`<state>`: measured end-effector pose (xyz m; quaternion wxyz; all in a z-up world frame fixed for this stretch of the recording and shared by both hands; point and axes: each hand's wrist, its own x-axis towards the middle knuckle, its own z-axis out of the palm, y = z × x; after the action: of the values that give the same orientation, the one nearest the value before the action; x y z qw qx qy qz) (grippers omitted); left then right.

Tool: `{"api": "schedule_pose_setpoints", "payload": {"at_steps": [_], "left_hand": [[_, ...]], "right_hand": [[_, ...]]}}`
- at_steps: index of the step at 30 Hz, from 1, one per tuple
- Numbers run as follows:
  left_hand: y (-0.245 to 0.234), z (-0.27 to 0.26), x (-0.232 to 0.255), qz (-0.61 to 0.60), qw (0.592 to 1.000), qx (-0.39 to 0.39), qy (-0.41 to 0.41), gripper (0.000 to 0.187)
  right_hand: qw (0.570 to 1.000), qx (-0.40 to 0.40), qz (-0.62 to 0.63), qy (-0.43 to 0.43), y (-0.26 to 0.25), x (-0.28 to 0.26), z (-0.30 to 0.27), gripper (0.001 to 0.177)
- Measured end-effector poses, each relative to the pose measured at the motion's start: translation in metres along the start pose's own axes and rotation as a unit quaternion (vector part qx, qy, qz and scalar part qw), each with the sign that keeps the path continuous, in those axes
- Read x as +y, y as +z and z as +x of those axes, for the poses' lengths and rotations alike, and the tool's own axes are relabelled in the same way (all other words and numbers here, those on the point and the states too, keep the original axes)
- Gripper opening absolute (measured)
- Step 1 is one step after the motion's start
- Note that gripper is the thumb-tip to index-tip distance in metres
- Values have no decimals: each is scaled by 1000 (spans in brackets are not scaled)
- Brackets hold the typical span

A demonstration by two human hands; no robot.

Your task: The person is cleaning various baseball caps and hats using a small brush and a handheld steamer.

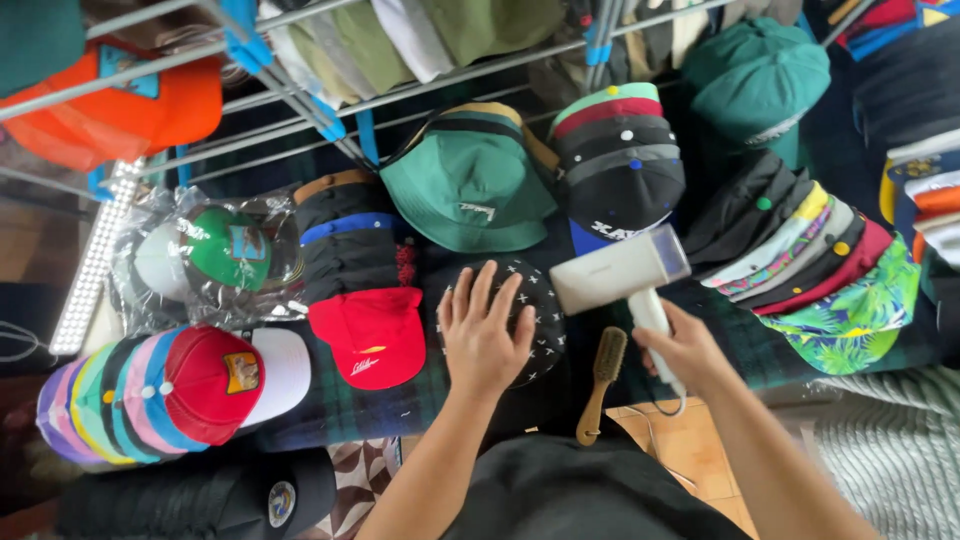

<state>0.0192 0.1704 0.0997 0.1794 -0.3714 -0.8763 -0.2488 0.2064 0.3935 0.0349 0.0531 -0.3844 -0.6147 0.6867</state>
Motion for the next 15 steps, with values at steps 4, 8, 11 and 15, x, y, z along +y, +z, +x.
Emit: {"api": "schedule_pose_setpoints", "payload": {"at_steps": [4, 8, 11, 15], "left_hand": [[-4, 6, 1, -4, 1000, 20, -10, 39], [0, -5, 0, -22, 999, 18, -27, 40], [1, -4, 0, -38, 999, 20, -30, 40], [0, -3, 0, -27, 999, 20, -29, 42]], "right_hand": [[995, -53, -76, -33, -13, -46, 22, 49], [992, -63, -105, -21, -10, -63, 29, 44], [987, -74, -139, -17, -8, -89, 44, 54], [985, -139, -104, -24, -12, -94, 75, 50]]}}
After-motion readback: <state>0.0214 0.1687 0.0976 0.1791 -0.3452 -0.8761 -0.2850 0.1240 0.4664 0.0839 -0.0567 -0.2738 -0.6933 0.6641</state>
